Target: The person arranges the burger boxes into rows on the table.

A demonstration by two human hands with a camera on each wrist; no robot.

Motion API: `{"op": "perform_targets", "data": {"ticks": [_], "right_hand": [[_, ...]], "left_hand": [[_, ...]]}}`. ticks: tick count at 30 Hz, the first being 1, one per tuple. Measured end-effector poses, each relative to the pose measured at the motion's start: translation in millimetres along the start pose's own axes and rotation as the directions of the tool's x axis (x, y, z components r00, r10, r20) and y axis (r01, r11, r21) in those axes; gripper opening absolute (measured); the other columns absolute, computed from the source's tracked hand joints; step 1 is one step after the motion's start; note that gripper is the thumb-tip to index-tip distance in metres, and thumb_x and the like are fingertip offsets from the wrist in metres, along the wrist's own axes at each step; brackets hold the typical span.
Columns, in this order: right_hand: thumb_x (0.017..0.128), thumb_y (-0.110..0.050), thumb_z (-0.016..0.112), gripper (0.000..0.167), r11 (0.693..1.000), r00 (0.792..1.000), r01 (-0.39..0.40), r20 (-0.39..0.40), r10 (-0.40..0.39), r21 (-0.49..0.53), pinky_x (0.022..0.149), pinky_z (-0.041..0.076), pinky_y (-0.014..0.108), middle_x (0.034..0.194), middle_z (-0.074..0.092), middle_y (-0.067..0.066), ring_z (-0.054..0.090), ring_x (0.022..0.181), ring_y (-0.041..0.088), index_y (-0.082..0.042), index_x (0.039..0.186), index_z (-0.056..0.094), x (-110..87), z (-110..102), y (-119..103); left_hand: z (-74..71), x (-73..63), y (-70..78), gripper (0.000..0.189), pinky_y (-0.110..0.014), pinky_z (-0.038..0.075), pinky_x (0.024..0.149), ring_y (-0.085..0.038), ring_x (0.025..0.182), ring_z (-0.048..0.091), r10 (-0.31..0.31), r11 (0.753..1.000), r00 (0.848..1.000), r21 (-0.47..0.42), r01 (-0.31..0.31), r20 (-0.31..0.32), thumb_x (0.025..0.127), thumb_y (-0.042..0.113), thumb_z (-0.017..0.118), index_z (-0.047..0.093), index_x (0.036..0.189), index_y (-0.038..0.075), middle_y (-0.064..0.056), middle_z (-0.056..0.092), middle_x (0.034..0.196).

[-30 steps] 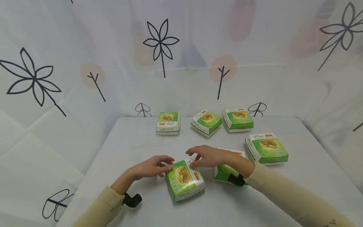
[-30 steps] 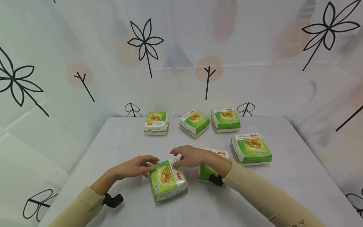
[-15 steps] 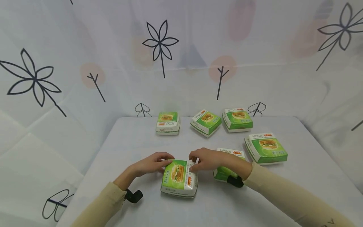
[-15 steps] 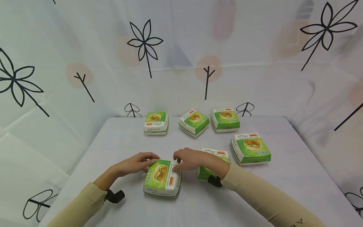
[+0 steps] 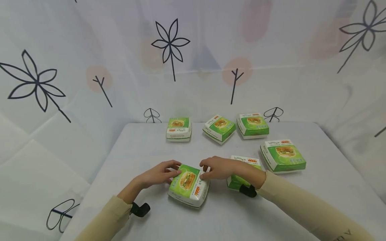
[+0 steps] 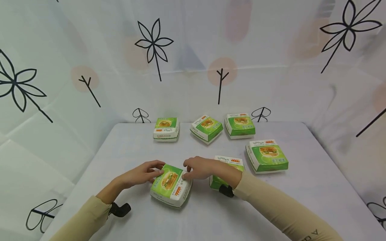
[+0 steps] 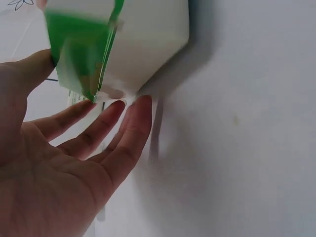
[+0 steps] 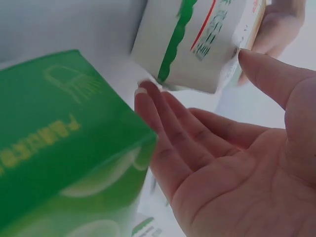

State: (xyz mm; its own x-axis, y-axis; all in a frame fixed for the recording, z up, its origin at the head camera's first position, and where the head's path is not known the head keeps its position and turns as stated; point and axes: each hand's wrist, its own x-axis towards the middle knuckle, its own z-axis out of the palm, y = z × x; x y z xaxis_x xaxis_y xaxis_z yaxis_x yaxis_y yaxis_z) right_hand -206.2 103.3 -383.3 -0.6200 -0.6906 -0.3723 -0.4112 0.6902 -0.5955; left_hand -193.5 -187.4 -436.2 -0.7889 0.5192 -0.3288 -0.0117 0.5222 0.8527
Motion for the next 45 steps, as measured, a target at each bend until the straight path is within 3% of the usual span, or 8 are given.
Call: {"op": "perform_targets", "data": {"ticks": [7, 15, 20, 29, 31, 38, 45], "right_hand": [[0.101, -0.035, 0.064, 0.055, 0.998, 0.998, -0.054, 0.013, 0.054, 0.017, 0.100, 0.049, 0.047, 0.122, 0.066, 0.008, 0.056, 0.123, 0.029, 0.001, 0.141, 0.053, -1.2, 3.0, -0.5], [0.103, -0.040, 0.059, 0.059, 0.999, 0.999, -0.041, -0.010, 0.041, -0.004, 0.103, 0.049, 0.048, 0.125, 0.066, 0.009, 0.057, 0.126, 0.029, 0.002, 0.144, 0.052, -0.1, 2.0, -0.5], [0.105, -0.039, 0.056, 0.052, 1.000, 1.000, -0.011, -0.007, 0.011, -0.020, 0.100, 0.051, 0.046, 0.123, 0.067, 0.011, 0.060, 0.120, 0.027, 0.002, 0.137, 0.058, 2.5, 1.3, -2.6], [0.104, -0.039, 0.060, 0.033, 0.998, 0.998, -0.059, 0.001, 0.059, 0.033, 0.070, 0.050, 0.033, 0.086, 0.067, 0.003, 0.060, 0.076, 0.013, -0.006, 0.105, 0.067, 3.0, 8.2, -5.2], [0.104, -0.039, 0.060, 0.033, 0.998, 0.998, -0.058, -0.008, 0.058, 0.035, 0.069, 0.050, 0.033, 0.083, 0.066, 0.003, 0.060, 0.074, 0.014, -0.006, 0.104, 0.066, 2.8, 8.4, -4.4], [0.104, -0.037, 0.060, 0.040, 0.997, 0.998, -0.051, -0.019, 0.053, 0.059, 0.073, 0.054, 0.037, 0.093, 0.067, 0.003, 0.066, 0.082, 0.017, 0.000, 0.120, 0.062, 4.6, 1.6, -1.4], [0.104, -0.038, 0.060, 0.033, 0.992, 0.997, -0.080, 0.019, 0.078, 0.103, 0.068, 0.052, 0.032, 0.089, 0.069, 0.006, 0.068, 0.079, 0.020, -0.005, 0.107, 0.064, 7.8, 5.1, 0.6]], "left_hand": [[-4.0, 11.5, -1.5, 0.048, -0.044, 0.054, 0.095, -0.032, 0.133, 0.052, 0.007, 1.000, 1.000, 0.031, -0.007, -0.017, 0.105, 0.046, 0.056, 0.054, 0.146, 0.021, -0.007, 0.055, 0.142], [-10.3, -8.2, -6.1, 0.054, -0.040, 0.058, 0.088, -0.032, 0.128, 0.057, 0.029, 0.998, 0.999, 0.053, -0.031, 0.033, 0.102, 0.038, 0.064, 0.048, 0.150, 0.019, -0.012, 0.052, 0.147], [-11.8, -7.3, -9.1, 0.054, -0.037, 0.058, 0.087, -0.025, 0.124, 0.058, 0.042, 0.997, 0.995, 0.053, -0.047, 0.086, 0.103, 0.038, 0.063, 0.047, 0.151, 0.021, -0.011, 0.051, 0.148], [-14.7, 5.2, -8.5, 0.042, -0.037, 0.057, 0.084, -0.022, 0.114, 0.059, 0.038, 0.998, 0.998, 0.039, -0.040, 0.044, 0.107, 0.038, 0.055, 0.055, 0.146, 0.020, -0.008, 0.058, 0.138], [-15.2, 2.8, -9.3, 0.044, -0.037, 0.058, 0.085, -0.022, 0.115, 0.060, 0.029, 0.999, 0.999, 0.037, -0.031, 0.034, 0.106, 0.040, 0.056, 0.055, 0.146, 0.020, -0.009, 0.058, 0.140], [-18.2, -10.4, -9.8, 0.048, -0.039, 0.059, 0.085, -0.025, 0.118, 0.062, 0.018, 0.999, 0.999, 0.039, -0.019, 0.030, 0.105, 0.039, 0.060, 0.054, 0.146, 0.015, -0.013, 0.055, 0.143], [-20.4, -0.8, -10.5, 0.046, -0.037, 0.057, 0.085, -0.023, 0.098, 0.066, 0.012, 0.999, 1.000, 0.035, -0.013, 0.015, 0.105, 0.042, 0.057, 0.056, 0.144, 0.015, -0.010, 0.057, 0.137]]}}
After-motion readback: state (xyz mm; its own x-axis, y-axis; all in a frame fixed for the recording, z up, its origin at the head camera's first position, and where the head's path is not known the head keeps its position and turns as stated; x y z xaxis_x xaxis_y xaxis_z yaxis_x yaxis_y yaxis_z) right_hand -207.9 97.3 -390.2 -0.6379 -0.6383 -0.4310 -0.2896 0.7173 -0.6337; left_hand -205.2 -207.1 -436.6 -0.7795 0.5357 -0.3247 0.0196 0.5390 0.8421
